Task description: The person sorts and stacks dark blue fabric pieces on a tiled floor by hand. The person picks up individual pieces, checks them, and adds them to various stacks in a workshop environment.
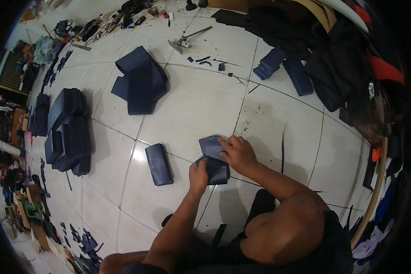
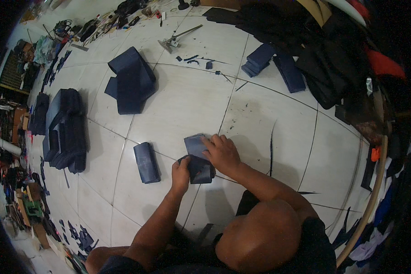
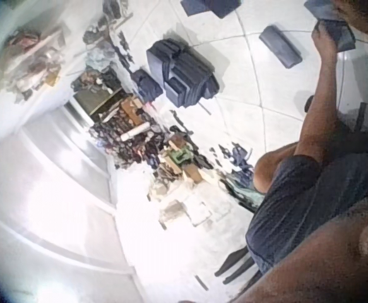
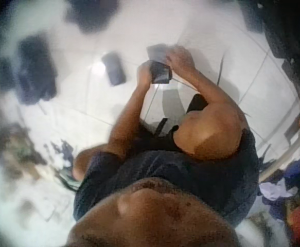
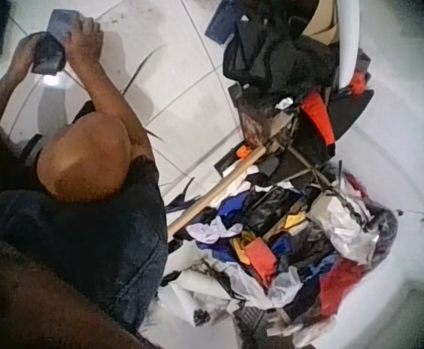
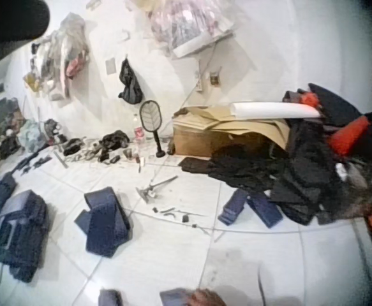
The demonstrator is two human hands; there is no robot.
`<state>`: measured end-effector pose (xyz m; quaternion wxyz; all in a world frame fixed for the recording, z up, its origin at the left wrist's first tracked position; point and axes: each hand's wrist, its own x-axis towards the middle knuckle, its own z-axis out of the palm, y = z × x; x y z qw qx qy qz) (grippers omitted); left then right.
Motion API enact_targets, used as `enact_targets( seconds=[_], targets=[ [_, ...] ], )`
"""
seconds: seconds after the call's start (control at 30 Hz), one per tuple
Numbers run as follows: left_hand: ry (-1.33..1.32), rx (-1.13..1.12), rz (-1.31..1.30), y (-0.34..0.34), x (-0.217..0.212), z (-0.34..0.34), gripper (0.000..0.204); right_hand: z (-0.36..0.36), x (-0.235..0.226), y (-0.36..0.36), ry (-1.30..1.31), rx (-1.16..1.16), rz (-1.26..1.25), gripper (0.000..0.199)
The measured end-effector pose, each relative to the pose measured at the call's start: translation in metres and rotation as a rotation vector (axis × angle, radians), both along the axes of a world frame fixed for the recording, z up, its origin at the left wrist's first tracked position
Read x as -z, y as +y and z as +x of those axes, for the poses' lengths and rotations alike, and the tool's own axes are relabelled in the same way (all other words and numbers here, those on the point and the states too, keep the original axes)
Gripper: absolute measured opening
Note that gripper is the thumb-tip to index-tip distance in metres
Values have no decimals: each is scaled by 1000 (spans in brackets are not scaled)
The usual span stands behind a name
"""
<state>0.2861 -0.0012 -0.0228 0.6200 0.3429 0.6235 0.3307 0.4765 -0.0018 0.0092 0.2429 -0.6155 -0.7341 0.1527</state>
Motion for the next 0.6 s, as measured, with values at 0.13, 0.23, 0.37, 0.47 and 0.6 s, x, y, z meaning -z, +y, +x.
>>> enact_targets(
  seconds=[0.13,0.23,0.37,0.47,0.6],
  targets=[
    [25,23,34,0,4,-2,36,0,25,-4,-90,-138,126,30],
    [0,-7,25,-1,7,1,35,-2,22,-3,141,-87,11,23],
    [55,30,47,-2,12,-4,35,-9,4,3,509,-95,-160,19],
    [-1,23,76,-2,7,-2,40,-17,1,-4,578,-179,-239,22],
    [-65,-1,98,1,-21,4,47,-23,-1,-17,457,-357,8,30]
  ],
)
